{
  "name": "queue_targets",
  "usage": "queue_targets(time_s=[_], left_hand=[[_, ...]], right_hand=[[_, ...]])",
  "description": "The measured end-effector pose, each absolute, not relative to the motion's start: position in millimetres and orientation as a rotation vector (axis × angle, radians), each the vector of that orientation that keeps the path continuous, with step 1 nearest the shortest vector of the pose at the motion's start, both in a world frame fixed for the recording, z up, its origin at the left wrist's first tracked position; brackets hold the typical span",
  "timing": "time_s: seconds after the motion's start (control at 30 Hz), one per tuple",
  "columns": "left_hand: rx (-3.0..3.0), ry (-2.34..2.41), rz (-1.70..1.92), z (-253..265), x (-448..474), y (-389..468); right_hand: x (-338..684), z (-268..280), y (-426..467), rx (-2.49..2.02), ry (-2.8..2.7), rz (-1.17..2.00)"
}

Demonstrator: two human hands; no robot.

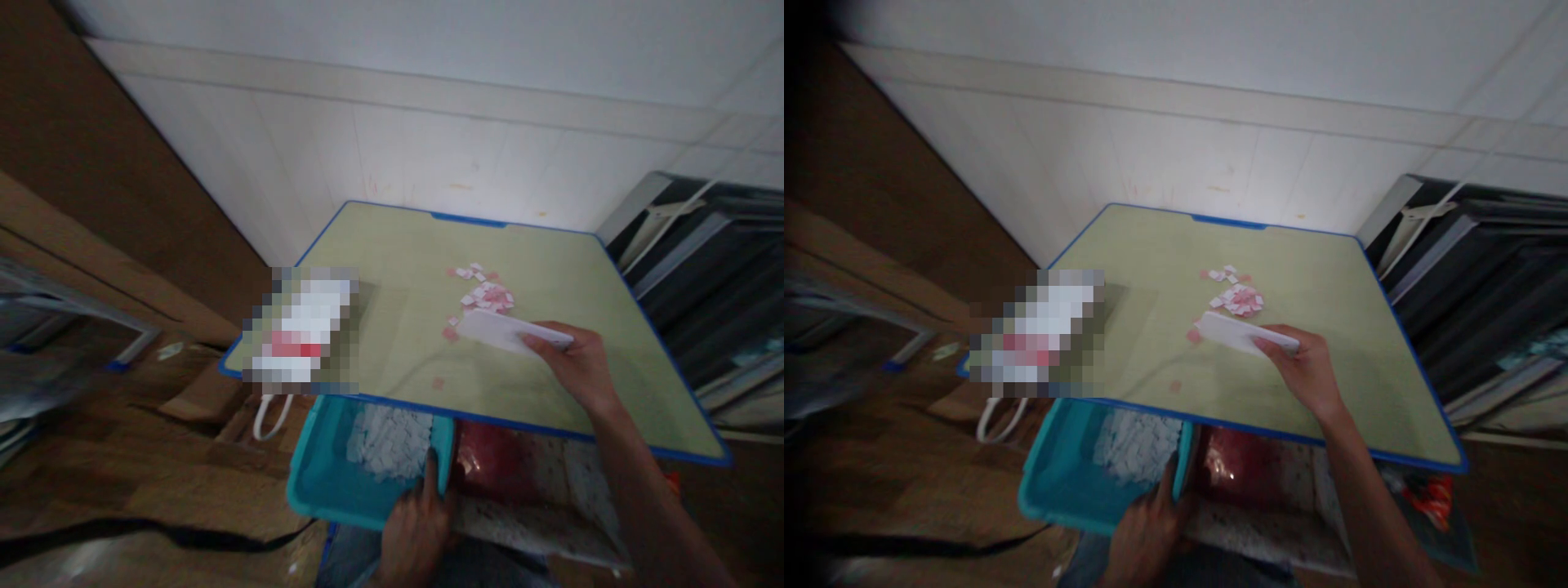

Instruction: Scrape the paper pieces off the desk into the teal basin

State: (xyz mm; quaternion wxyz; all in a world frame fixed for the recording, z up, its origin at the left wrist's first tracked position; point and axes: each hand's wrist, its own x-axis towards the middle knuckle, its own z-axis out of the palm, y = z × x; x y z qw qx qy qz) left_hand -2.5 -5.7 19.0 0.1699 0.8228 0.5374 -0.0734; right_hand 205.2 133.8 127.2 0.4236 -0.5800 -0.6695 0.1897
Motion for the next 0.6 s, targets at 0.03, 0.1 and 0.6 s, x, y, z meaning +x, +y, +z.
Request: queue_targets(time_s=[0.03, 0.1, 0.6], left_hand=[[2.34, 1.532, -0.198, 18.4, -2.6, -6.3], [2.346, 1.536, -0.167, 17.6, -2.7, -7.1], [2.383, 1.552, -0.112, 16.6, -2.2, -7.9]], right_hand=[[204.6, 128.3, 133.5, -1.456, -1.693, 0.491], [203.4, 129.7, 133.1, -1.477, -1.672, 0.483], [199.0, 140.5, 132.6, -1.447, -1.685, 0.498]])
